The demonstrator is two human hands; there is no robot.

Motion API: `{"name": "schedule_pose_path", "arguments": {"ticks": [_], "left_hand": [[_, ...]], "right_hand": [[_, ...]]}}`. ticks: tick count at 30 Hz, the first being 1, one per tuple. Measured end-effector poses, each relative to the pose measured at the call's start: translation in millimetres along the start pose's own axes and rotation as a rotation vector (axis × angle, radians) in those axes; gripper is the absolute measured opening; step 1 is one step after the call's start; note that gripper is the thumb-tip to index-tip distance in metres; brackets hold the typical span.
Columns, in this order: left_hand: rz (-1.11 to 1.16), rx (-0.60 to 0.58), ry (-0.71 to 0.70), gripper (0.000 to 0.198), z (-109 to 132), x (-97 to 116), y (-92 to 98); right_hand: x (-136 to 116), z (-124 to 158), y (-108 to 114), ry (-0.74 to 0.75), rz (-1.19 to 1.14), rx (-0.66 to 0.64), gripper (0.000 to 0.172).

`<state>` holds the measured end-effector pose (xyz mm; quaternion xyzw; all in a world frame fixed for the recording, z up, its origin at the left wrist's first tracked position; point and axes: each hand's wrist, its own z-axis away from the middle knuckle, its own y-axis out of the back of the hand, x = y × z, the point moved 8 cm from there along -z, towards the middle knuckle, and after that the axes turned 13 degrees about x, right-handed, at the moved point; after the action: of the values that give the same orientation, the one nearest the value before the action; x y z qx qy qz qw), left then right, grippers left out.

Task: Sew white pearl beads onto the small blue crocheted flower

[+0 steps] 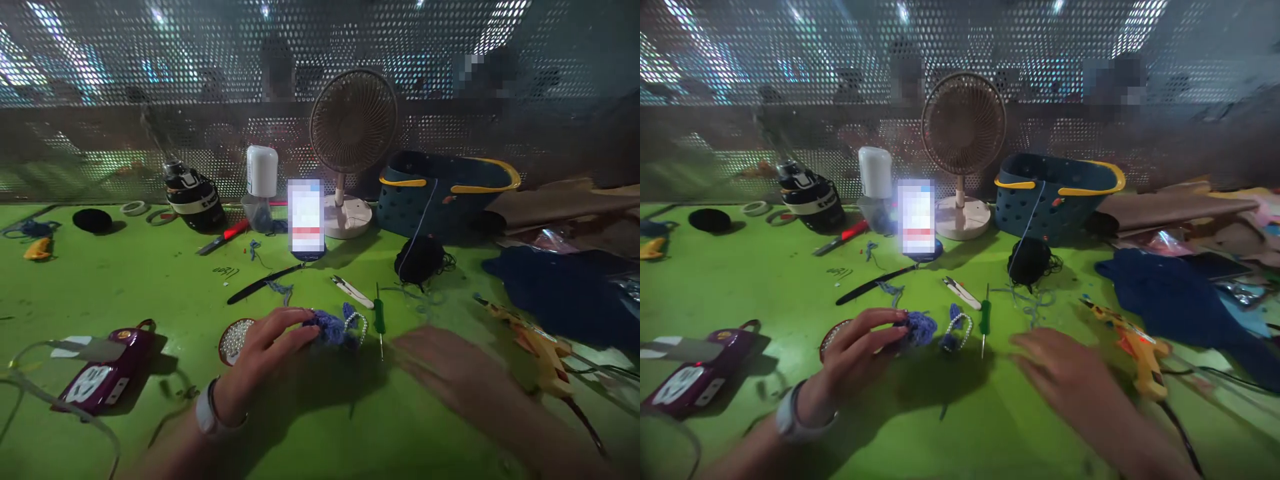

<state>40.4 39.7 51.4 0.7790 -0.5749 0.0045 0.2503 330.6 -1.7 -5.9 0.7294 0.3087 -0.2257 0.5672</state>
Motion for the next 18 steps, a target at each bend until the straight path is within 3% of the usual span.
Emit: {"name": "schedule_pose_path", "arguments": {"ticks": [3, 5, 7, 11, 15, 18], "left_hand": [[-0.004, -0.011, 0.007, 0.021, -3.0, 0.6, 0.3], [0.001, -0.023, -0.005, 0.019, -5.4, 2.5, -0.4], [0.013, -0.037, -0.022, 0.018, -7.4, 4.8, -1.5], [0.041, -0.035, -0.016, 0.018, -8.0, 4.8, -1.6], [0.060, -0.031, 0.015, 0.020, -4.6, 2.2, -2.5], [0.070, -0.007, 0.023, 0.019, -4.9, 3.6, -2.9]], "right_hand": [[-50.1, -11.8, -70.3, 0.339, 0.258, -0.208, 0.034], [-68.5, -19.6, -91.1, 0.419, 0.355, -0.246, 0.037], [-78.9, -28.0, -96.4, 0.419, 0.398, -0.259, 0.031], [-87.9, -47.5, -80.6, 0.271, 0.154, -0.266, 0.023], [-69.6, -68.3, -56.4, -0.125, -0.326, -0.211, 0.023], [-53.2, -73.7, -50.6, -0.377, -0.550, -0.172, 0.030]]}}
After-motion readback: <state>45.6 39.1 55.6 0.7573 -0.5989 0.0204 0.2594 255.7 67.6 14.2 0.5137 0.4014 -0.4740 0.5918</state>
